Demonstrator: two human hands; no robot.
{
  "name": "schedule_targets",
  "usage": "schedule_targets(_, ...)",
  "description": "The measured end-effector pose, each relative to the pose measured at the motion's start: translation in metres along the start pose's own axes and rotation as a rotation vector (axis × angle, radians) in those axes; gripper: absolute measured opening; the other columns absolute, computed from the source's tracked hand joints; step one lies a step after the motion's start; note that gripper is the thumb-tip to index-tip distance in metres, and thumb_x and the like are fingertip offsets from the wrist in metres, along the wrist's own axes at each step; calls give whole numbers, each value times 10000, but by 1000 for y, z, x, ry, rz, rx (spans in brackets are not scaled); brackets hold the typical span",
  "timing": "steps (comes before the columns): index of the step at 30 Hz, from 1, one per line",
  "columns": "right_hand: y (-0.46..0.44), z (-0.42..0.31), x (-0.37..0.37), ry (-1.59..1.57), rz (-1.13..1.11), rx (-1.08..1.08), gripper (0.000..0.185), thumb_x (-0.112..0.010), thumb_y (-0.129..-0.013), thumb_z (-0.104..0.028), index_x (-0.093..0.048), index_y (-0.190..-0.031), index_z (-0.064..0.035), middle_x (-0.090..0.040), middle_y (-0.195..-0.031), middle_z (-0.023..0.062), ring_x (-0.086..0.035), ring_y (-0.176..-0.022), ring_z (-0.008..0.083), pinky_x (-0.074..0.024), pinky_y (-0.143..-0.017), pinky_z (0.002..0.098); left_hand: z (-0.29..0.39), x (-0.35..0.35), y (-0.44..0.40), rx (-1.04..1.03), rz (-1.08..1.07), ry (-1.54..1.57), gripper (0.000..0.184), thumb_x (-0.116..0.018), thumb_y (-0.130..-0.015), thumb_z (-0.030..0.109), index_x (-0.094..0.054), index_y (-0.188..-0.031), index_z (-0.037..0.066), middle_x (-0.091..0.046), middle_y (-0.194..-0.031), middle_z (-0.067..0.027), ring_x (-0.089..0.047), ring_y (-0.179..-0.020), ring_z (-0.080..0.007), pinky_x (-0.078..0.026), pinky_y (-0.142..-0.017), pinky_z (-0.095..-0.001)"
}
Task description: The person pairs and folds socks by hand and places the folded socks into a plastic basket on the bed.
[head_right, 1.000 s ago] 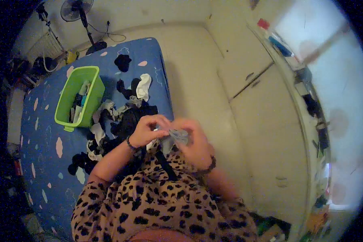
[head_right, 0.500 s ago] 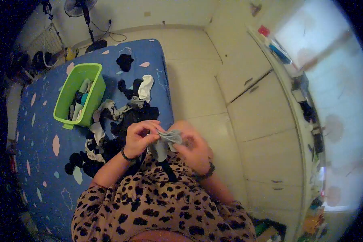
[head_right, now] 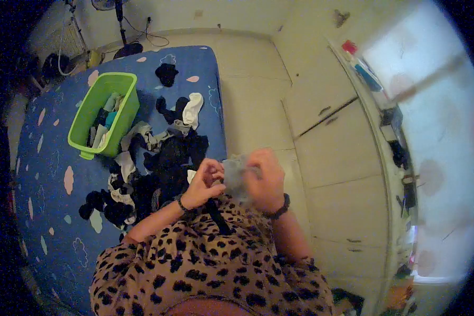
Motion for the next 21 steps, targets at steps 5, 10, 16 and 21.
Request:
schedule_targets(5,-3,-3,9,-88,33,-14,223,-575,-695,112,-517,-854,-33,-544,-868,102,-534,-762,201,-448,-707,290,-18,-5,-6,83,-61,-156,371,-634,-778,-69,-458,-1070,79,-491,-1185,-59,-514,-1073,-140,-434,-906,-276)
schedule_targets(10,-1,-1,13,-192,91,-76,230,-557,-705,129,-501,-849,-42,-523,-905,89,-515,-786,163,-442,-708,277,1,-3,-9,-433,127,-339,418,-734,-777,97,-505,-1125,66,-429,-1339,-126,-502,-1135,-249,-384,-985,-370)
schedule_targets(16,1,7,18,-293,121,-168,229,-559,-698,125,-504,-846,-41,-529,-900,79,-519,-811,154,-441,-749,262,11,-13,-19,-314,24,-480,319,-739,-763,136,-545,-1002,54,-472,-1316,-139,-503,-1130,-287,-367,-997,-382)
schedule_targets(21,4,5,19,-251,140,-159,224,-601,-699,106,-515,-845,-41,-540,-882,77,-537,-839,172,-448,-775,279,-16,3,-25,-152,-27,-276,260,-752,-768,135,-577,-930,30,-557,-1190,-103,-511,-1121,-229,-388,-975,-340)
Point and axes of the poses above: each hand's wrist, its own y-axis away from the middle knuckle, its own x-axis out of the back of the hand, z = x × y, the point moved 6 cm from there along -y, towards the middle knuckle
